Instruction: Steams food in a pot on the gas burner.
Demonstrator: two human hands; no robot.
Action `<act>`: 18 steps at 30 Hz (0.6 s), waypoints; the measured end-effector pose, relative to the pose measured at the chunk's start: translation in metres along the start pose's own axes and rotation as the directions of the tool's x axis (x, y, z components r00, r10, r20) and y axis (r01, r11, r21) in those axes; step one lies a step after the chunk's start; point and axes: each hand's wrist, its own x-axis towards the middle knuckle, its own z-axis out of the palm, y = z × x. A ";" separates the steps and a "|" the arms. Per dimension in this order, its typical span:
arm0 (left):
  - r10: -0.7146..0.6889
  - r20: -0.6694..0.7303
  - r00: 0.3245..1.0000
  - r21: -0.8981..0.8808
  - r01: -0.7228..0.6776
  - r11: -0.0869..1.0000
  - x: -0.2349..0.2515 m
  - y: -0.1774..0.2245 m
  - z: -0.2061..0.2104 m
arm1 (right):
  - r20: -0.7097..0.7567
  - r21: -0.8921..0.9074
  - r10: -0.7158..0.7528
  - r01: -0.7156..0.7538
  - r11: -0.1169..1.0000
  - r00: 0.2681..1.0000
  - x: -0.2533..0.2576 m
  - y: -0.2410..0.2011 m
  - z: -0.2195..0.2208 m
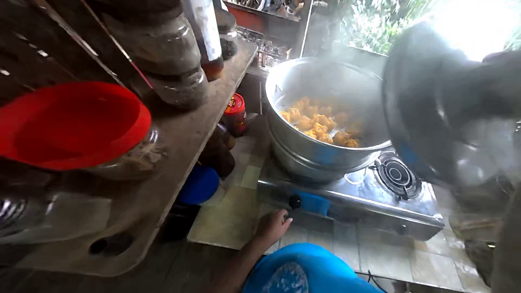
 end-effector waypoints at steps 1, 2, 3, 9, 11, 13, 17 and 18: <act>0.012 -0.014 1.000 -0.013 -0.012 1.000 -0.002 0.000 0.000 | 0.009 -0.005 -0.051 0.052 0.999 0.999 0.026 -0.011 0.009; 0.017 -0.027 0.999 -0.032 -0.018 0.999 -0.004 -0.001 0.001 | 0.042 -0.034 -0.109 0.111 0.993 0.993 0.052 -0.029 0.020; 0.017 -0.042 0.999 -0.051 -0.019 0.999 -0.006 -0.004 0.003 | 0.086 -0.115 -0.206 0.215 0.970 0.975 0.073 -0.048 0.034; -0.076 -0.076 0.994 -0.124 0.066 0.990 -0.020 -0.030 0.014 | 0.318 -0.076 -0.414 0.457 0.886 0.853 0.130 -0.163 0.105; -0.111 -0.085 0.990 -0.127 0.100 0.987 -0.027 -0.039 0.016 | 0.304 0.190 -0.367 0.322 0.927 0.879 0.127 -0.175 0.112; -0.147 -0.078 0.986 -0.140 0.135 0.981 -0.032 -0.047 0.018 | 0.347 0.264 -0.344 0.262 0.928 0.872 0.124 -0.179 0.110; -0.183 -0.088 0.979 -0.154 0.168 0.974 -0.039 -0.057 0.017 | 0.319 0.150 -0.179 0.137 0.979 0.931 0.109 -0.194 0.103; -0.185 -0.094 0.978 -0.150 0.170 0.974 -0.039 -0.057 0.016 | 0.310 0.143 -0.170 0.131 0.981 0.935 0.107 -0.195 0.103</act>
